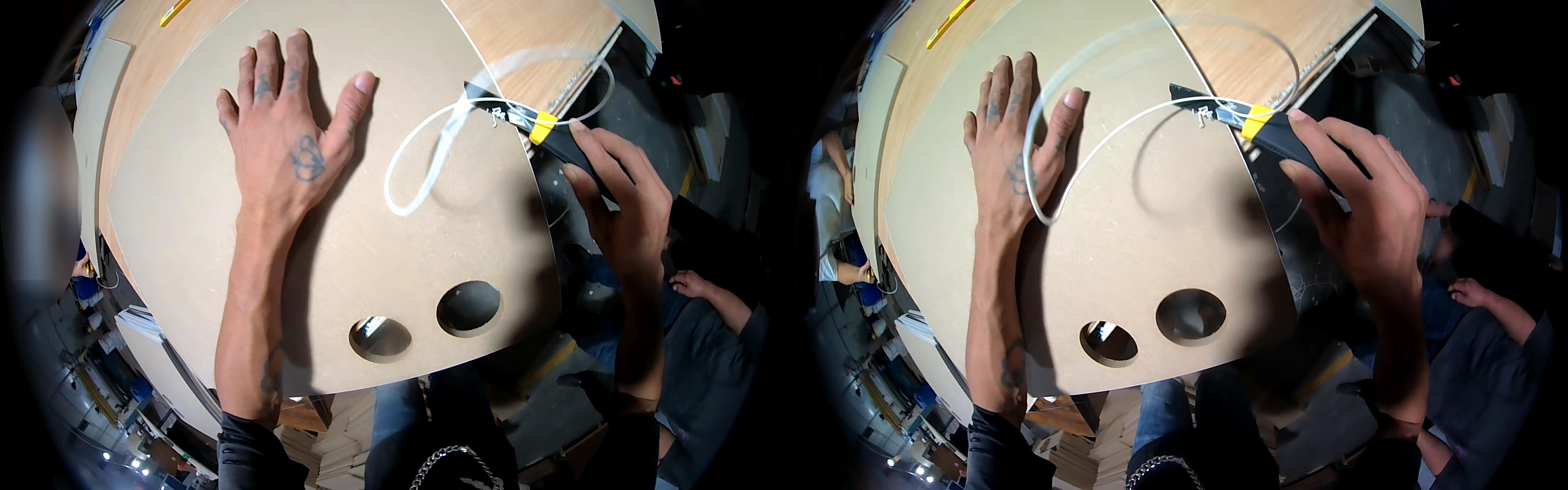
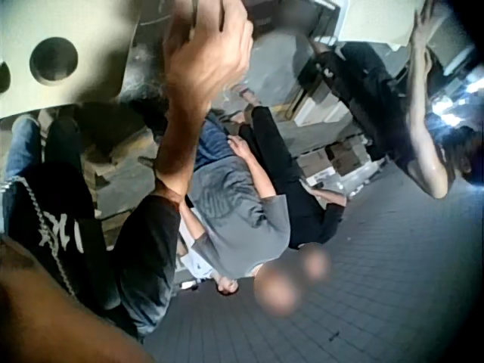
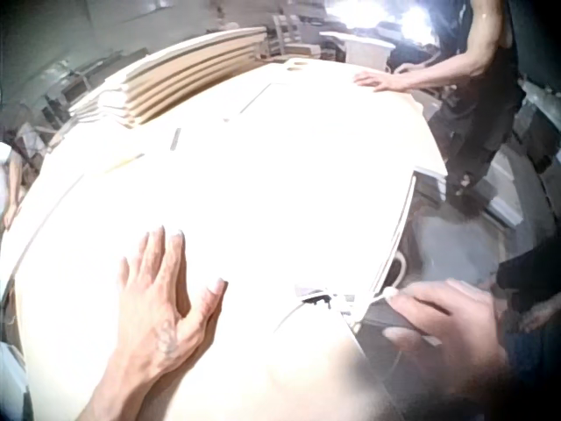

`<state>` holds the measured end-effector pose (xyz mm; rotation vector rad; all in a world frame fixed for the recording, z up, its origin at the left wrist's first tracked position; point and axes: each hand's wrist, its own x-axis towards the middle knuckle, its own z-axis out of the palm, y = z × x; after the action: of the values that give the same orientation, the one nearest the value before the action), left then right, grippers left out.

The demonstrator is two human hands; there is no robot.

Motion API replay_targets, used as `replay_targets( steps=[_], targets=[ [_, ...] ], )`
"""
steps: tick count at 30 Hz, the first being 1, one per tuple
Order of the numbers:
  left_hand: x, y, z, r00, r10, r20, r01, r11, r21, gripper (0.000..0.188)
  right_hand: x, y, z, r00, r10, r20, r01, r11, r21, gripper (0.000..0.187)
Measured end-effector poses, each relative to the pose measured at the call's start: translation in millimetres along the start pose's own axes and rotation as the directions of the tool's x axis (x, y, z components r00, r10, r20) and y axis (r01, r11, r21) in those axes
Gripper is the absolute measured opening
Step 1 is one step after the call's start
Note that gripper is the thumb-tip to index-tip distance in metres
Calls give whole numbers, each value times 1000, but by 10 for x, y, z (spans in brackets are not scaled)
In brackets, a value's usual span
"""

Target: The person carries wooden panels across a workshop and uses a utility knife to trim excess material from the edges and around pre-cut holes on a panel.

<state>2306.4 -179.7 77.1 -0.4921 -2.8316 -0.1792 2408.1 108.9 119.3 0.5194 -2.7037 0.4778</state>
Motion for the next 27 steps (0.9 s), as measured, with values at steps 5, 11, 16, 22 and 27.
replay_targets(
  steps=[5,11,16,22,27],
  targets=[
    [-4,24,-47,998,-53,33,51,997,54,82,316,20,116,998,62,16,-61,995,-79,26],
    [39,89,-171,993,-91,70,92,996,-17,77,664,108,253,995,89,-36,-90,995,-39,27],
    [20,77,-181,993,-94,75,100,993,-67,76,933,197,370,997,51,-52,-53,997,-48,27],
    [46,82,-252,983,-129,129,141,987,-83,76,1287,350,462,999,34,-14,-34,999,4,28],
    [56,75,-237,986,-119,120,133,985,-111,77,1563,587,589,998,-59,-18,59,998,8,31]
  ],
)
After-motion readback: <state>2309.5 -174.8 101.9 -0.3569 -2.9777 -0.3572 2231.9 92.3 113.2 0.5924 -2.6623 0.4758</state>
